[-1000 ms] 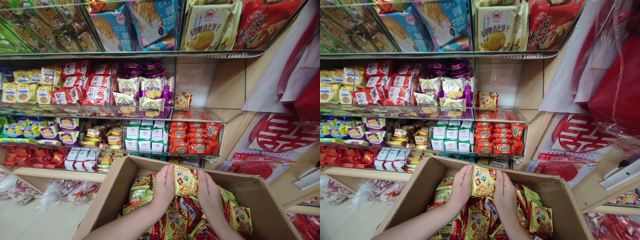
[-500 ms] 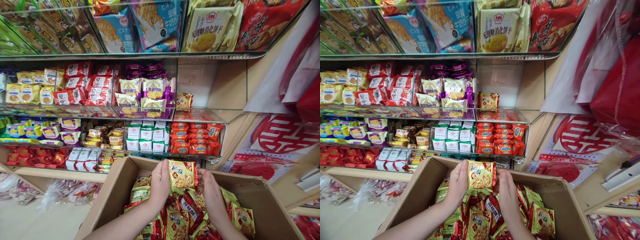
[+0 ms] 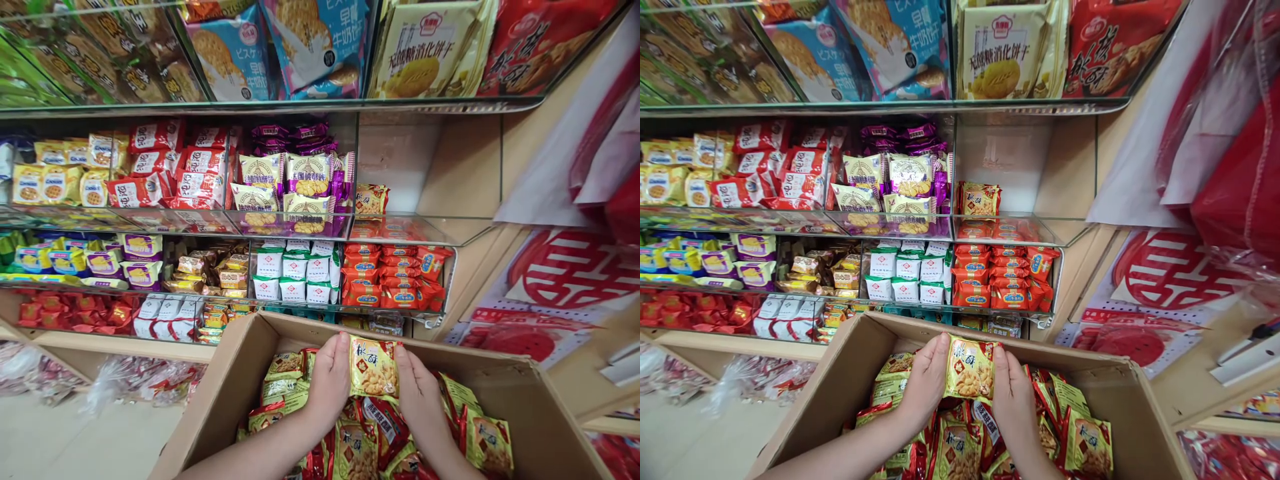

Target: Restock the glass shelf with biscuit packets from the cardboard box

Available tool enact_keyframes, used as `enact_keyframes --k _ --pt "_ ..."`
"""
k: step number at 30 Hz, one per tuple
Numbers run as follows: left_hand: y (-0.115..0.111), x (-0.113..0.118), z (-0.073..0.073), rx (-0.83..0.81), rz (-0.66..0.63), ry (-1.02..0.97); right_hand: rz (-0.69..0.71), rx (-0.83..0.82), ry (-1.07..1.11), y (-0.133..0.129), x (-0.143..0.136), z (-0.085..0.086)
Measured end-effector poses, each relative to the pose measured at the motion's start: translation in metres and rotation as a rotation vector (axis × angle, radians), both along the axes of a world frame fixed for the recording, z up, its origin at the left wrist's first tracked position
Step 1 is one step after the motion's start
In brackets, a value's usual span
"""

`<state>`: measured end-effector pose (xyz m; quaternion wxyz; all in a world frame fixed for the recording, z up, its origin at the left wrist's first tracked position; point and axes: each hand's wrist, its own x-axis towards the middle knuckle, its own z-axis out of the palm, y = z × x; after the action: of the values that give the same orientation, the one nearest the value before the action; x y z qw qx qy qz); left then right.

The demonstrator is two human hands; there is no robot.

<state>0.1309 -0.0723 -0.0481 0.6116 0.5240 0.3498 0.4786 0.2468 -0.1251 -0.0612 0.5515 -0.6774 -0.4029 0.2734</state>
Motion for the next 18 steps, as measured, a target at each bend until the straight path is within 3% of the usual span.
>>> enact_keyframes --k 5,13,16,18 --pt "-0.002 -0.001 0.003 -0.019 -0.05 -0.047 0.007 0.046 -0.028 -0.002 0.0 0.003" --pt "0.0 -0.003 0.014 0.034 0.023 0.008 0.046 0.074 0.073 -0.004 -0.008 0.016" --pt "0.001 -0.013 0.035 0.104 -0.038 0.004 0.127 0.169 0.104 -0.01 -0.008 0.038" --pt "0.004 -0.026 0.056 0.196 -0.057 0.023 0.183 0.221 -0.004 -0.012 0.0 0.068"
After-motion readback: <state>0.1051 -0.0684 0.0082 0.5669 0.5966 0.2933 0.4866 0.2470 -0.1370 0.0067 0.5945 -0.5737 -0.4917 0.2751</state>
